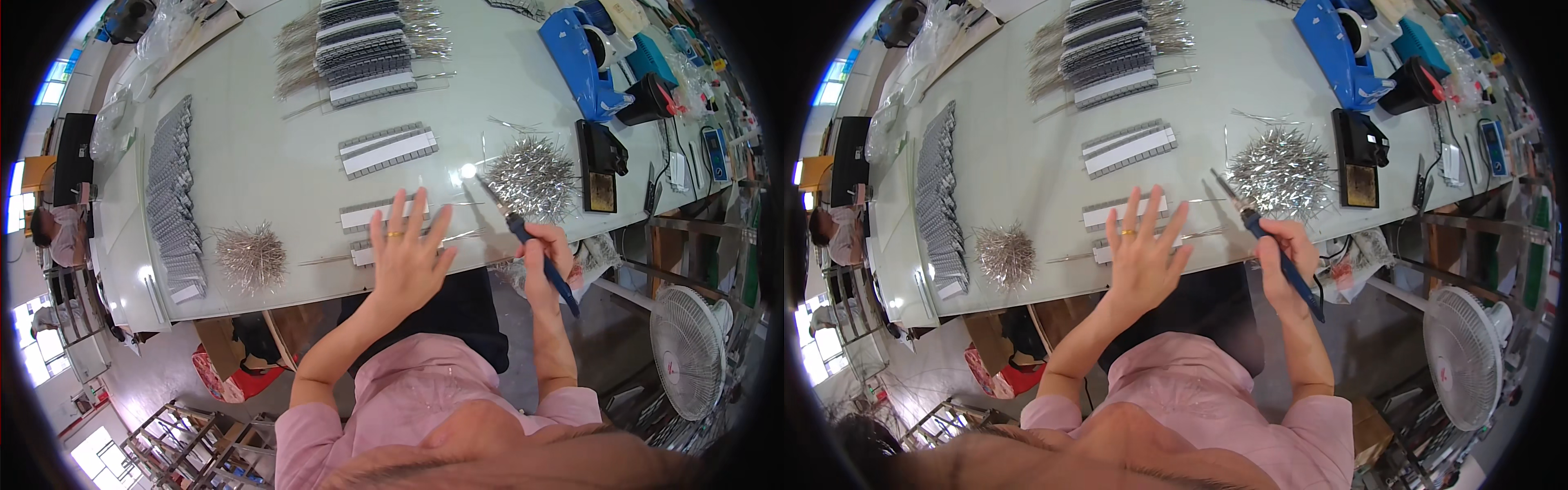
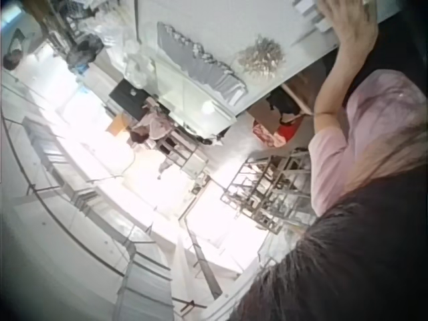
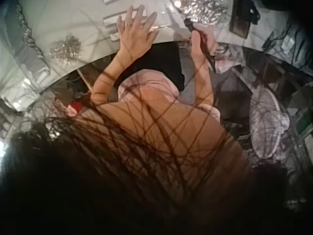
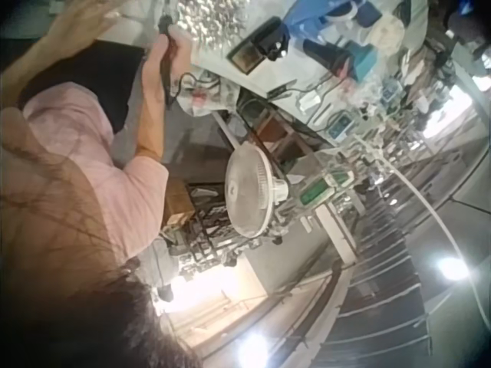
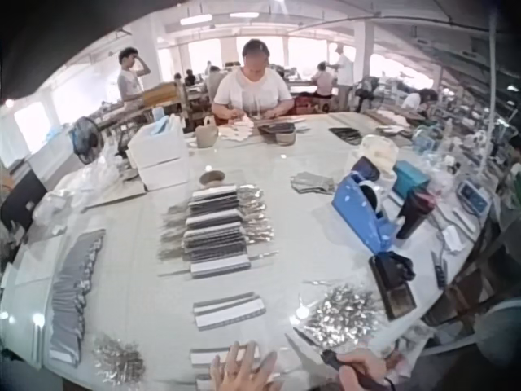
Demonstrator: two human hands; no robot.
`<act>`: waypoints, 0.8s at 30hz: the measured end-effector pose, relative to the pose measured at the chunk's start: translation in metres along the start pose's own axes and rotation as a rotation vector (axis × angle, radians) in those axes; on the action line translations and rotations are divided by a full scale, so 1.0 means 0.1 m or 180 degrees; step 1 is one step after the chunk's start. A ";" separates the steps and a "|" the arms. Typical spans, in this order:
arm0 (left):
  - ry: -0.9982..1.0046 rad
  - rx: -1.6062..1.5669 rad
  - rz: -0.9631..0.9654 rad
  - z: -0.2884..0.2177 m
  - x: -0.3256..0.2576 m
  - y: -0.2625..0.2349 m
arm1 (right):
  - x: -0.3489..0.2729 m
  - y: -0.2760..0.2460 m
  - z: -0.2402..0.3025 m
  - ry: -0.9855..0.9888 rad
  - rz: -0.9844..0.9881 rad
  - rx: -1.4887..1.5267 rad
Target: The person aligns components on the table and solders wire leads onto them using a soldering iron.
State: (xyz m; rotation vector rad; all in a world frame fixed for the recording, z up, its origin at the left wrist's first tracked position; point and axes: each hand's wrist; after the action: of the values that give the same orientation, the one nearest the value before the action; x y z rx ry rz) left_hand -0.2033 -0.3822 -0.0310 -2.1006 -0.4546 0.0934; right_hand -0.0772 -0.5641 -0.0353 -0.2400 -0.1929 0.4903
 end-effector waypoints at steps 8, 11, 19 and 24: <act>-0.0073 0.0343 0.0012 0.45 -0.26 -0.29 | -0.06 0.17 0.15 0.0014 0.0175 -0.0602; -0.0075 0.0220 0.0091 0.44 -0.26 -0.28 | -0.05 0.19 0.13 0.0028 0.0231 -0.0616; 0.0130 0.0173 0.0017 0.45 -0.21 -0.23 | -0.01 0.19 0.13 0.0187 0.0353 -0.0500; 0.0095 -0.0012 0.0174 0.45 -0.18 -0.21 | 0.05 0.13 0.06 0.0232 0.0558 -0.0505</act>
State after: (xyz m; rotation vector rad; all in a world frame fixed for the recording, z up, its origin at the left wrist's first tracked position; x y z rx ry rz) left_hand -0.2366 -0.3425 -0.0394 -2.1159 -0.3798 0.0927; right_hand -0.0798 -0.5494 -0.0320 -0.4316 -0.1402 0.6400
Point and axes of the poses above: each hand's wrist, its own x-axis towards the middle knuckle, its own y-axis out of the palm, z = x × y, and after that the axes turned 9 degrees about -x, right-handed
